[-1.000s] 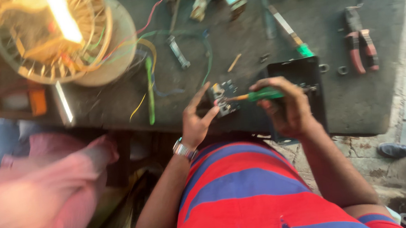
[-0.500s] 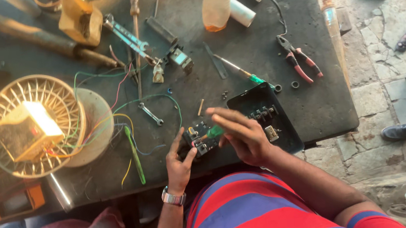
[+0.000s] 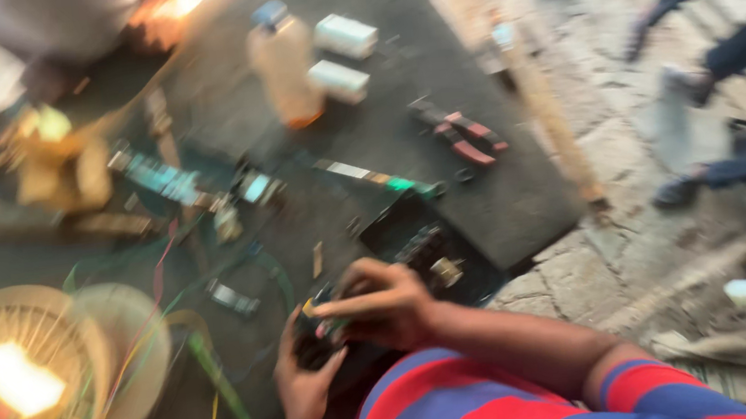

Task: The person works at a cluttered workbench, using a screwdriver to tighten and loosen screws on a small electrical component inside a metal box. They repeatedly remove and reinsert the component, adjust wiring, and inspect the assembly while other people stand nearby.

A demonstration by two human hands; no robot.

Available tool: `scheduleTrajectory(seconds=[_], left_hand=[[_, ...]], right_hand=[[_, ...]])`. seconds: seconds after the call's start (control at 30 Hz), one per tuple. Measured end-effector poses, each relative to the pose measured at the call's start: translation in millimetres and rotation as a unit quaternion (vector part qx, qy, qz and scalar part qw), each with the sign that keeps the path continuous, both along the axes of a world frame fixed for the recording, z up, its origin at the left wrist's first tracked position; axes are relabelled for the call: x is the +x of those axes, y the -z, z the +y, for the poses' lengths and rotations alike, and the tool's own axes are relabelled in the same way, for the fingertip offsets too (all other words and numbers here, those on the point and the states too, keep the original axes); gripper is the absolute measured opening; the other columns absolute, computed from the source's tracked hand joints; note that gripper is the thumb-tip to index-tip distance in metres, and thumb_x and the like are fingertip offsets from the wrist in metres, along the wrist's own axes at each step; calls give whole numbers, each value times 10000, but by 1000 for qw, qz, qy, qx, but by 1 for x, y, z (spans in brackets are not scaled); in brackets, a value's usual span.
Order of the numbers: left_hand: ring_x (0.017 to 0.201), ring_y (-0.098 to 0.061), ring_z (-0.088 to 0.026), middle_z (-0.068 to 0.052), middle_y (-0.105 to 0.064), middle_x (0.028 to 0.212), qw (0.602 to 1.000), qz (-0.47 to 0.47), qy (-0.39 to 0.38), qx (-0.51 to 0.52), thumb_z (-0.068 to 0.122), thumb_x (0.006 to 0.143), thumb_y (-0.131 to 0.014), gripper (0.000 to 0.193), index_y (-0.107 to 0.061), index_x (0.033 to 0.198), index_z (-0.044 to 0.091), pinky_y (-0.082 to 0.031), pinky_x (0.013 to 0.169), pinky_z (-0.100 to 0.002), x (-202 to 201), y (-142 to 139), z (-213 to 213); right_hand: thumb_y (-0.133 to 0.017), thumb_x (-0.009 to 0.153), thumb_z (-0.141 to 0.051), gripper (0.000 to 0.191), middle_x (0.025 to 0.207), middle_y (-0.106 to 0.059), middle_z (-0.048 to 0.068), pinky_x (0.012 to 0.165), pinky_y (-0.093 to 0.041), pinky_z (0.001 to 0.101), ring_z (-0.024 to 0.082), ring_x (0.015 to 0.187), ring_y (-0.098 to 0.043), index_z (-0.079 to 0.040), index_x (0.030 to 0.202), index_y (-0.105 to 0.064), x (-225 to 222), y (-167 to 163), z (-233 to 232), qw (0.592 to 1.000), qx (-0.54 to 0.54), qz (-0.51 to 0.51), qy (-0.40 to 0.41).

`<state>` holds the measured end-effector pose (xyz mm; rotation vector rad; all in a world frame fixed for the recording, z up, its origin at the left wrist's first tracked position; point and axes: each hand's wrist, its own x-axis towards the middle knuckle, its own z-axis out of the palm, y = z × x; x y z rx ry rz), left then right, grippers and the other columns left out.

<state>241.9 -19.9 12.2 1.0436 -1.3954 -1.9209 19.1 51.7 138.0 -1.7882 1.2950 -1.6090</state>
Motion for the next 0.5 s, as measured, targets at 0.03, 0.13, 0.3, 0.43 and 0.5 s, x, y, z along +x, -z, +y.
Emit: scheduleTrajectory(seconds=[0.03, 0.13, 0.3, 0.43, 0.5], left_hand=[[1065, -715, -219, -147, -685, 1243, 1000, -4, 6, -9, -144, 707, -784, 956, -404, 1553, 85, -604, 923, -364, -4, 4, 1], [1060, -716, -222, -147, -678, 1240, 999, -17, 6, -32, -167, 673, -769, 974, -390, 1539, 69, -606, 909, -362, -5, 14, 2], [1033, -699, -242, -180, -659, 1218, 998, -52, -16, -18, -191, 633, -774, 1043, -349, 1546, 82, -624, 844, -382, -1, 33, 4], [1036, -700, -249, -203, -663, 1209, 998, -56, -16, -37, -188, 646, -781, 1025, -359, 1546, 61, -617, 864, -376, 0, 42, 6], [1061, -686, -237, -191, -656, 1246, 998, -40, -17, -54, -183, 646, -784, 1024, -351, 1544, 50, -606, 853, -373, -1, 44, 6]], right_hand=[[-743, 943, 11, 431, 1248, -624, 142, 767, -616, 323, 202, 923, -761, -104, 1351, -665, -2, -1, -1, 1000, 16, -10, 8], [-596, 977, -1, 387, 1419, -591, 129, 742, -619, 276, 147, 917, -744, -140, 1338, -615, -6, -2, 0, 984, 89, -140, -60], [-800, 955, -54, 467, 1233, -644, 89, 737, -595, 297, 155, 879, -716, -174, 1383, -658, -7, 2, 1, 1000, -12, 6, 21], [-676, 1059, 17, 509, 1466, -634, 129, 865, -654, 237, 175, 1076, -760, -186, 1508, -549, -6, 5, 3, 999, 34, -14, -38], [-757, 1005, -65, 475, 1267, -632, 94, 792, -629, 239, 160, 925, -739, -216, 1434, -618, -5, 5, 1, 1000, -10, -4, 11]])
